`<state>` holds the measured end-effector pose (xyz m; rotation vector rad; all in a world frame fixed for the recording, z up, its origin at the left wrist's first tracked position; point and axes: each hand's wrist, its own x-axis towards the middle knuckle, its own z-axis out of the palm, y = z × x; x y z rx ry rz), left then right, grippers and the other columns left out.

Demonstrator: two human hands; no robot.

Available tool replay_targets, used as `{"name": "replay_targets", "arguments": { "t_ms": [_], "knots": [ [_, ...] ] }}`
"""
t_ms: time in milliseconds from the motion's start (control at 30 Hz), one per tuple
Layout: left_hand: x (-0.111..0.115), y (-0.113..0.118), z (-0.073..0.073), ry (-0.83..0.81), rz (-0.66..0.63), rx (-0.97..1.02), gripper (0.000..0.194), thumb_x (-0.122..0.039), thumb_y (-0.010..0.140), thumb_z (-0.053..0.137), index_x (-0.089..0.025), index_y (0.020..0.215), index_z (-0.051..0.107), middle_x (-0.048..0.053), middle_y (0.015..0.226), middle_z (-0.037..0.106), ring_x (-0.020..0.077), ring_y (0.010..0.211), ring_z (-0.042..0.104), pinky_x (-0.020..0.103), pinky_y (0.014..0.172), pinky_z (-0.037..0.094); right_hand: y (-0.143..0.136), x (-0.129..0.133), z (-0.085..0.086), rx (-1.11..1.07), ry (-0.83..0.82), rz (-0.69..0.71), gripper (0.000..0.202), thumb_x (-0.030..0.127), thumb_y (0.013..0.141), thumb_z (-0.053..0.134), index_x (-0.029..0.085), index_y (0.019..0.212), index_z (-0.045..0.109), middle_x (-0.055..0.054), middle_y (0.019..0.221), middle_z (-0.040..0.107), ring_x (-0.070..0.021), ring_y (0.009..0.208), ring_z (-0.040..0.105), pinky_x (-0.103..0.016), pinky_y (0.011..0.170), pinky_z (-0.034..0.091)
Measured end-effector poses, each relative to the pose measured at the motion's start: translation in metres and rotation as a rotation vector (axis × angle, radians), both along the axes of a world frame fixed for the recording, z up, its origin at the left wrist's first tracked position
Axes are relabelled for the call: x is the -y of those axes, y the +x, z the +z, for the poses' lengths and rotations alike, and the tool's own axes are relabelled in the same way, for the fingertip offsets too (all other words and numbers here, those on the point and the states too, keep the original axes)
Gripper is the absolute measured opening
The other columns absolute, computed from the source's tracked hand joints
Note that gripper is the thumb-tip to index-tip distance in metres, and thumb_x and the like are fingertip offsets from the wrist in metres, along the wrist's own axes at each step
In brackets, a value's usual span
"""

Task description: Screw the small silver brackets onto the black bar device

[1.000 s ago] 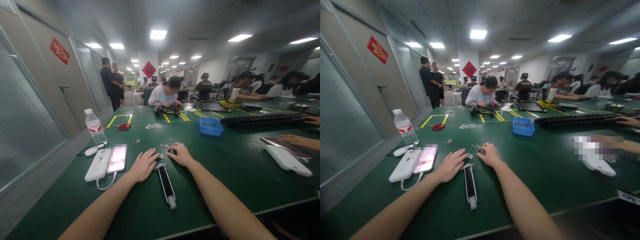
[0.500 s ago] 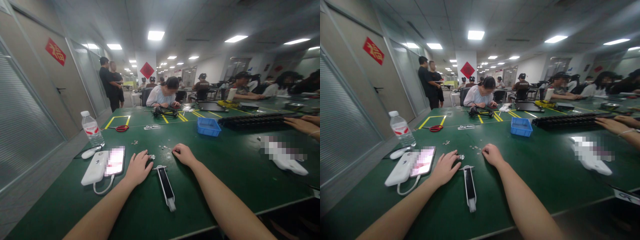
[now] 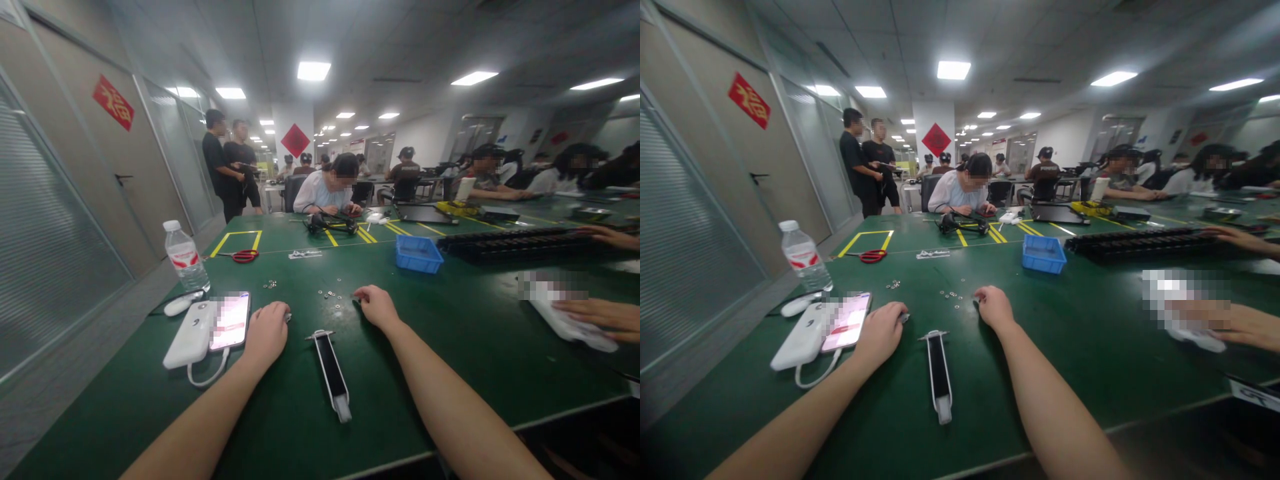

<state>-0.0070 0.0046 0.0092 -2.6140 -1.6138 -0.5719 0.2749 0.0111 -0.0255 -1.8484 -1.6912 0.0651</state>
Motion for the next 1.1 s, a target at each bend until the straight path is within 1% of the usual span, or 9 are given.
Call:
{"name": "replay_targets", "arguments": {
  "t_ms": [100,167,333,433,567,667,800,933,1100],
  "knots": [
    [-0.002,-0.001,-0.003,-0.007,-0.014,0.051,0.032,-0.007,0.081,0.041,-0.019,0.109,0.052,0.006,0.114,0.059,0.0209,0.108,0.053,0.037,0.094,0.040,0.004,-0.001,-0.003,-0.007,-0.011,-0.046,0.036,0.000,0.068,0.046,0.018,0.086,0.071,-0.006,0.084,0.066,-0.0167,0.077,0.059,-0.027,0.072,0.045],
    [-0.003,-0.002,-0.006,-0.001,-0.024,0.097,0.035,-0.011,0.083,0.041,-0.019,0.117,0.048,0.007,0.121,0.056,0.0209,0.113,0.050,0.037,0.096,0.039,0.004,-0.002,-0.004,-0.008,-0.012,-0.048,0.034,0.002,0.068,0.047,0.019,0.086,0.071,-0.006,0.086,0.066,-0.0177,0.080,0.060,-0.028,0.074,0.045],
    [-0.009,-0.003,-0.012,-0.026,0.030,0.137,0.039,-0.031,0.089,0.043,-0.019,0.126,0.045,0.010,0.135,0.047,0.0239,0.126,0.040,0.043,0.104,0.033,0.000,-0.001,-0.006,-0.005,-0.002,-0.016,0.028,0.009,0.070,0.050,0.021,0.084,0.071,-0.006,0.090,0.066,-0.0183,0.086,0.059,-0.030,0.082,0.044],
    [-0.016,-0.003,-0.014,-0.078,0.098,0.152,0.045,-0.038,0.091,0.039,-0.018,0.131,0.043,0.012,0.140,0.041,0.0253,0.130,0.035,0.045,0.106,0.029,-0.001,-0.001,-0.007,0.004,0.002,0.003,0.027,0.011,0.071,0.051,0.022,0.084,0.071,-0.006,0.091,0.066,-0.0187,0.087,0.058,-0.031,0.083,0.044],
    [-0.025,-0.002,-0.016,-0.177,0.138,0.132,0.052,-0.047,0.092,0.035,-0.019,0.135,0.040,0.014,0.145,0.033,0.0303,0.134,0.028,0.050,0.105,0.025,-0.001,-0.001,-0.009,0.022,0.006,0.009,0.026,0.013,0.072,0.051,0.022,0.084,0.071,-0.007,0.094,0.066,-0.0199,0.091,0.057,-0.032,0.084,0.043],
    [-0.029,-0.003,-0.018,-0.201,0.184,0.093,0.054,-0.048,0.092,0.032,-0.016,0.134,0.041,0.017,0.143,0.035,0.0327,0.133,0.029,0.049,0.105,0.025,0.000,-0.002,-0.010,0.030,0.003,0.010,0.026,0.013,0.072,0.051,0.022,0.085,0.071,-0.007,0.094,0.065,-0.0201,0.091,0.057,-0.032,0.084,0.043],
    [-0.032,-0.004,-0.021,-0.176,0.217,0.072,0.055,-0.046,0.091,0.033,-0.010,0.131,0.043,0.020,0.139,0.040,0.0339,0.131,0.033,0.046,0.104,0.027,0.000,-0.003,-0.011,0.032,0.002,0.012,0.026,0.013,0.072,0.052,0.023,0.085,0.072,-0.006,0.092,0.065,-0.0190,0.088,0.058,-0.031,0.083,0.044],
    [-0.033,-0.006,-0.023,-0.159,0.224,0.074,0.053,-0.046,0.090,0.033,-0.010,0.127,0.045,0.019,0.138,0.042,0.0329,0.130,0.035,0.044,0.103,0.027,-0.002,-0.001,-0.008,0.030,0.012,0.020,0.025,0.013,0.072,0.052,0.023,0.085,0.071,-0.005,0.092,0.065,-0.0192,0.090,0.057,-0.032,0.084,0.043],
    [-0.034,-0.013,-0.023,-0.162,0.221,0.075,0.053,-0.046,0.090,0.032,-0.008,0.124,0.047,0.019,0.135,0.045,0.0304,0.128,0.038,0.041,0.103,0.028,-0.003,0.002,-0.004,0.025,-0.013,0.014,0.025,0.013,0.073,0.051,0.021,0.086,0.071,-0.006,0.095,0.065,-0.0195,0.092,0.057,-0.032,0.086,0.043]
  ]
}}
